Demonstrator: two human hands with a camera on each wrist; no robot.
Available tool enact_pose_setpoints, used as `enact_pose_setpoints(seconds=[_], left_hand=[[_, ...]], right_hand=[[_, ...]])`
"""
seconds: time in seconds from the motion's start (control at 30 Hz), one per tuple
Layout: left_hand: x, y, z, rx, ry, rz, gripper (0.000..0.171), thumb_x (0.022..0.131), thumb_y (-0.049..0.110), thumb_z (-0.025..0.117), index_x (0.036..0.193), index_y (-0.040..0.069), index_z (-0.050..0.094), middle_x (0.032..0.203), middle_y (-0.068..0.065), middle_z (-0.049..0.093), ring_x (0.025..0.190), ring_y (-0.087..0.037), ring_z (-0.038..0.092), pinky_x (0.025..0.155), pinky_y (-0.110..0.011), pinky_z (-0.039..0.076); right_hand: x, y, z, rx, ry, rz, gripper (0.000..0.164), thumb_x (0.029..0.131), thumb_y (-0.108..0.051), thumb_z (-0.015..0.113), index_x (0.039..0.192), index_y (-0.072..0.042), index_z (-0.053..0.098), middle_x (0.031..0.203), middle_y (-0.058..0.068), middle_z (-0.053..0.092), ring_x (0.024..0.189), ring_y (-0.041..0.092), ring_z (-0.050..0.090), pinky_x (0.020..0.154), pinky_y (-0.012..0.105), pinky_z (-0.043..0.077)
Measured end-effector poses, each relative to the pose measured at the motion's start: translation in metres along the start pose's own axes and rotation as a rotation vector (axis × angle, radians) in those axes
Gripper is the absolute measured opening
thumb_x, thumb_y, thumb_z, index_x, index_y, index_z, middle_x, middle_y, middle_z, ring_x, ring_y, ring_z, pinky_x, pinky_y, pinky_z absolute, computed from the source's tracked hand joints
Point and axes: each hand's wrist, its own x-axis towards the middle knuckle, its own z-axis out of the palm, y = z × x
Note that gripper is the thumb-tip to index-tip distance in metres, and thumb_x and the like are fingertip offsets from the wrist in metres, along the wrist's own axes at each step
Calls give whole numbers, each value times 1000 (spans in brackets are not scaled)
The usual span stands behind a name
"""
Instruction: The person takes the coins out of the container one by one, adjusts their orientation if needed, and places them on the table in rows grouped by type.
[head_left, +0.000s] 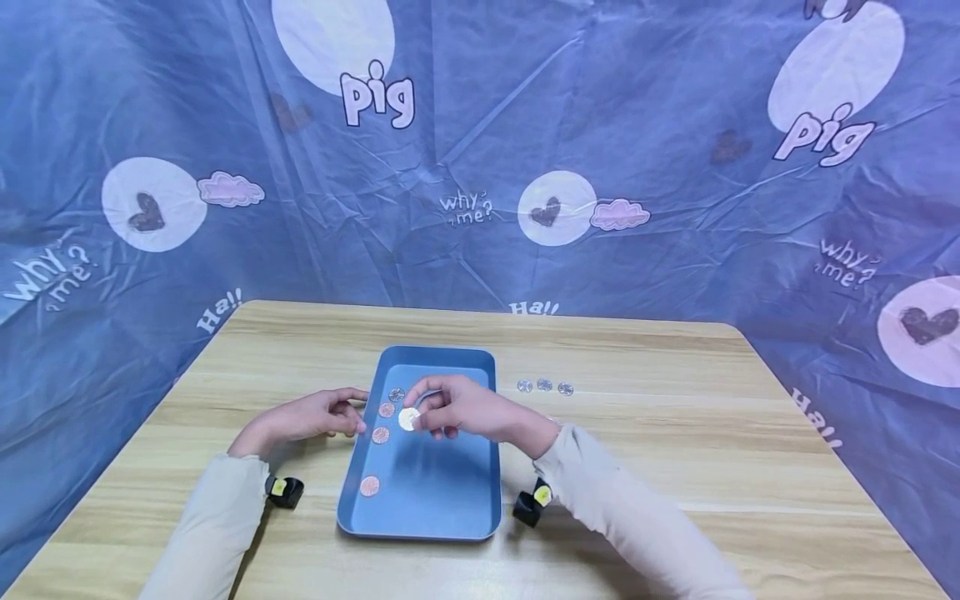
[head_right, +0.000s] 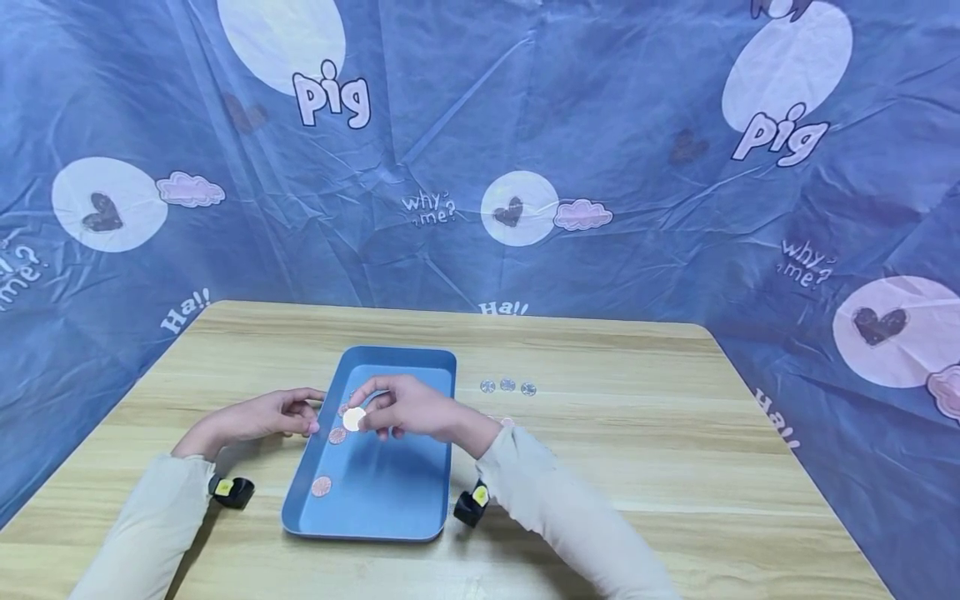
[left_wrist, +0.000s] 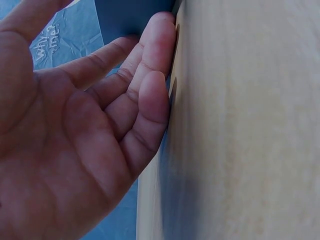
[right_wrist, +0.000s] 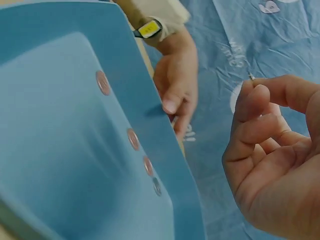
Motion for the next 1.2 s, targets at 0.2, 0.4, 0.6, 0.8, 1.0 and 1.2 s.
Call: enact_pose_setpoints(seconds=[0.2,0.4,0.6,0.8,1.0,1.2], left_hand=[[-1,1,1,-2,5,1,67,91,20,63,144,-8,32,104,-7,64,91,-15,59,77,-32,42],[1,-2,0,17,-4,11,67,92,20,61,144,-8,31,104,-8,63,91,-17,58,76,-32,42],[1,-1,-1,2,-14,24,66,93,18,60,145,-9,29,105,-9,62,92,-17,58,74,-30,43],[0,-3,-1,4,-16,35,66,94,17,59,145,-10,28,104,-10,62,91,-16,58,74,-27,44],[-1,-2,-1,1,-11,22,67,93,20,61,145,-10,29,104,-9,61,92,-17,59,75,-28,44],[0,-1,0,9,-12,25,67,94,20,61,145,-10,29,105,-10,61,92,-17,59,75,-28,44]], right_hand=[[-19,-3,-28,58,68,-7,25,88,-2,61,112,-4,56,79,-1,66,60,13,50,54,25,37],[-40,-3,-59,54,128,7,24,89,-3,61,112,-6,54,78,-4,63,61,10,49,55,22,37],[-65,1,-91,59,174,-18,23,91,-1,56,112,-9,51,80,-6,62,62,7,48,57,20,36],[-89,2,-122,32,253,-51,24,92,3,51,111,-12,51,82,-8,66,64,7,50,57,19,38],[-112,5,-146,51,345,-48,26,93,4,52,109,-17,52,81,-9,65,63,7,48,57,19,35],[-128,20,-167,69,419,-37,24,94,2,53,108,-17,52,82,-10,65,64,5,50,57,19,37]])
